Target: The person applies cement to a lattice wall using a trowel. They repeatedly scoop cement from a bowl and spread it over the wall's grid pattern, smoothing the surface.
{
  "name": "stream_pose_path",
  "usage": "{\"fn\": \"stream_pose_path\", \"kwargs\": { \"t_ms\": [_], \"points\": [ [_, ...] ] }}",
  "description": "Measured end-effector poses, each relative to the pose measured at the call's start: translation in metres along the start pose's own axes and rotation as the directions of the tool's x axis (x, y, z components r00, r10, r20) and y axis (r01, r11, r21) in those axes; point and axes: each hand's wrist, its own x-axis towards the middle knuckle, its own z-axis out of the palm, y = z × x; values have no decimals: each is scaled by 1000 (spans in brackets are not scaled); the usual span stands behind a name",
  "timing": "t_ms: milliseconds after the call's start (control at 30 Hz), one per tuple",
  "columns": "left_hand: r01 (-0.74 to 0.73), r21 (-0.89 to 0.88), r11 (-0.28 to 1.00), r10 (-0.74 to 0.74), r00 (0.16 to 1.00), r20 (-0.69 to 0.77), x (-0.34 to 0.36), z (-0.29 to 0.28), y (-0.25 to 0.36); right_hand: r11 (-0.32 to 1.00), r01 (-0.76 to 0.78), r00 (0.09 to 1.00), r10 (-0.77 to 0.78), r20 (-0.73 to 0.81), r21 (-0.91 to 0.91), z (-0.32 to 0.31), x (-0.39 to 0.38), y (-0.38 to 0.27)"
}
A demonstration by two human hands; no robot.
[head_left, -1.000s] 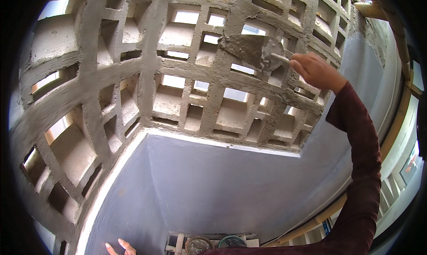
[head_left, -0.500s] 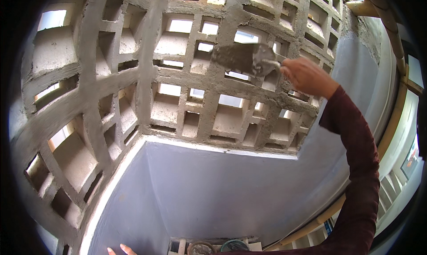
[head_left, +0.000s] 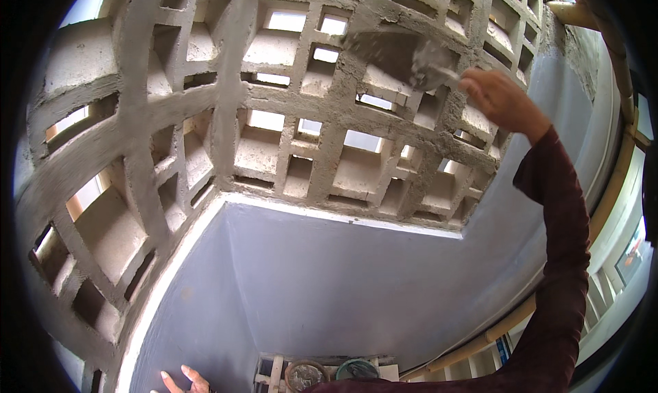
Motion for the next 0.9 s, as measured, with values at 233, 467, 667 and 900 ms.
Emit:
{"fn": "stream_pose_path", "kwargs": {
  "t_ms": [233, 467, 667, 900],
  "points": [
    [15, -5, 1000, -15, 1000, 21, -7, 1, -1, 998, 54, 988, -56, 141, 18, 28, 0, -18],
    [14, -35, 999, -14, 1000, -9, -6, 3, 0, 985, -102, 994, 106, 25, -136, -22, 9, 13],
    [16, -12, 1000, -17, 1000, -23, -3, 4, 3, 985, 166, 986, -165, 23, -46, 19, -10, -25],
    [1, -62, 998, -3, 999, -40, -5, 9, 1, 998, 11, 1000, -10, 8, -69, 4, 10, -8]
  ]
}}
